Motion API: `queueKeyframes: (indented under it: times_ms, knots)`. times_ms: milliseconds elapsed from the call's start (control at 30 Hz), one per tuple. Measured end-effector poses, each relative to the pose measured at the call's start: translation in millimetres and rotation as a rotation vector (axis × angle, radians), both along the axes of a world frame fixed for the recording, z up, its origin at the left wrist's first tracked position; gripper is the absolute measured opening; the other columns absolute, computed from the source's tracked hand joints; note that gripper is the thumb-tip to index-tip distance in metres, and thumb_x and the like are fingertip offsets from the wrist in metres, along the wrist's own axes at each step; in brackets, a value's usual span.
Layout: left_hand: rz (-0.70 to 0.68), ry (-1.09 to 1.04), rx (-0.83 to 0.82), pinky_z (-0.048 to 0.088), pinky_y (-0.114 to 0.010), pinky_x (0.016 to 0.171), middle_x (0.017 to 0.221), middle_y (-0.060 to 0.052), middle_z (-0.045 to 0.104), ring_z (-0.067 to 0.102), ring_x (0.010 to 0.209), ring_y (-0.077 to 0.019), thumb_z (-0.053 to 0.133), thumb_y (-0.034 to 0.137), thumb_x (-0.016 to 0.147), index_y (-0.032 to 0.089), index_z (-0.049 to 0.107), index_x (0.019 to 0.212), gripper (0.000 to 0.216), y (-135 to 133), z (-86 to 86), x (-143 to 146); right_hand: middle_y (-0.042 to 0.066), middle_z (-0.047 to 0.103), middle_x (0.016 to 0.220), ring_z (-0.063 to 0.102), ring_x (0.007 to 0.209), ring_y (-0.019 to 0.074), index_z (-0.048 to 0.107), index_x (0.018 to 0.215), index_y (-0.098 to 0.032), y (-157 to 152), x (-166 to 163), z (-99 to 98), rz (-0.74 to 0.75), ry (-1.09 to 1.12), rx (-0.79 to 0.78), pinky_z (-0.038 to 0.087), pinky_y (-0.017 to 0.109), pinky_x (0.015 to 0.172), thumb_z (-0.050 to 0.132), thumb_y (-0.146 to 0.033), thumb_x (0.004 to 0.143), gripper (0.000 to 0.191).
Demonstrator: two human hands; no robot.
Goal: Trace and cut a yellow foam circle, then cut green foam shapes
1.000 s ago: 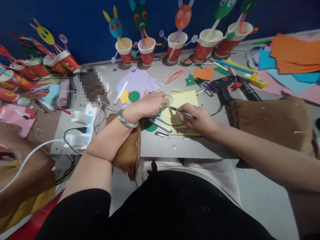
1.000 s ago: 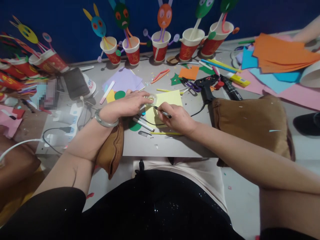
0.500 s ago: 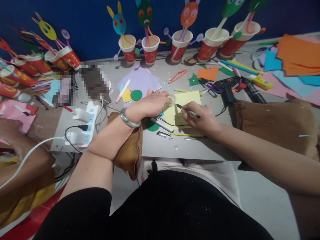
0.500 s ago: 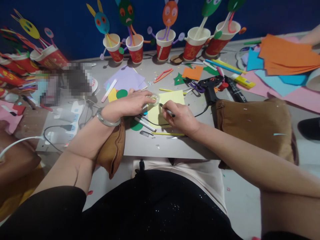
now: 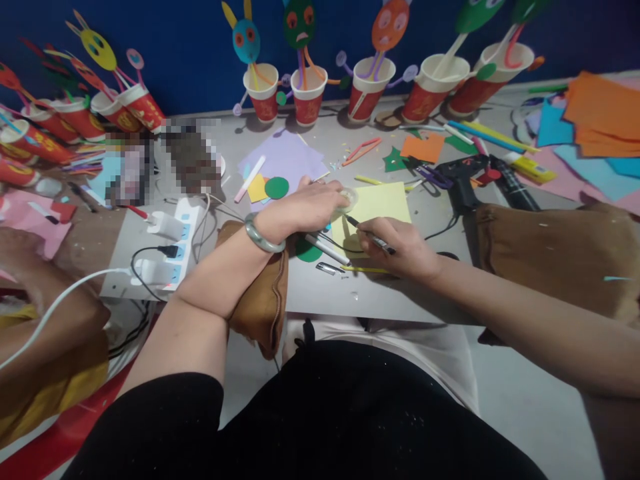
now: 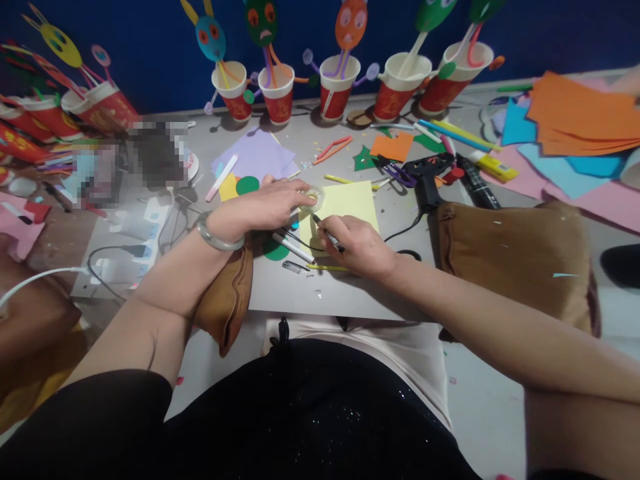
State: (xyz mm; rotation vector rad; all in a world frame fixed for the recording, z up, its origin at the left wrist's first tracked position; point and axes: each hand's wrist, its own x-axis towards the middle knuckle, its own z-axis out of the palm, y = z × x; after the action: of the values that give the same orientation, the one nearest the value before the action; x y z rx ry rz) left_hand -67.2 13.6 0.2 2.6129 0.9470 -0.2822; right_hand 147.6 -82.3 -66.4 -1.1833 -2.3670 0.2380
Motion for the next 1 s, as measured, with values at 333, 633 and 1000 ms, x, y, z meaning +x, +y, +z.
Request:
queueKeyframes:
  times_ms: [333,633,1000]
  knots:
    - [-0.003,0.008,-0.022,0.038,-0.05,0.108,0.144,-0.011,0.062,0.057,0.135,-0.0304,0.048,0.007,0.091,0.024,0.071,0.12,0.04,-1,5.3,0,0.009,0.068,0.081,0.053,0.069,0.0214,0.064,0.099,-0.017,17,-22,-5.4,0.115,-0.192,0.098,0.035,0.033,0.068,0.048,-0.01,0.092,0.019]
    - [-0.004,-0.003,-0.033,0.04,-0.05,0.109,0.147,-0.011,0.062,0.057,0.136,-0.0305,0.045,0.0,0.086,0.023,0.072,0.12,0.049,0,5.2,0,0.011,0.068,0.08,0.052,0.067,0.023,0.061,0.099,-0.016,23,-37,-1.7,0.015,-0.338,0.066,0.029,0.033,0.066,0.046,-0.011,0.094,0.017]
    - [0.032,0.002,-0.048,0.037,-0.052,0.113,0.155,-0.009,0.057,0.055,0.142,-0.0312,0.043,0.007,0.095,0.027,0.073,0.127,0.048,-3,7.9,-1,0.008,0.067,0.075,0.053,0.062,0.0217,0.057,0.095,-0.019,18,-36,-2.0,0.025,-0.263,0.101,0.031,0.033,0.062,0.048,-0.011,0.09,0.013]
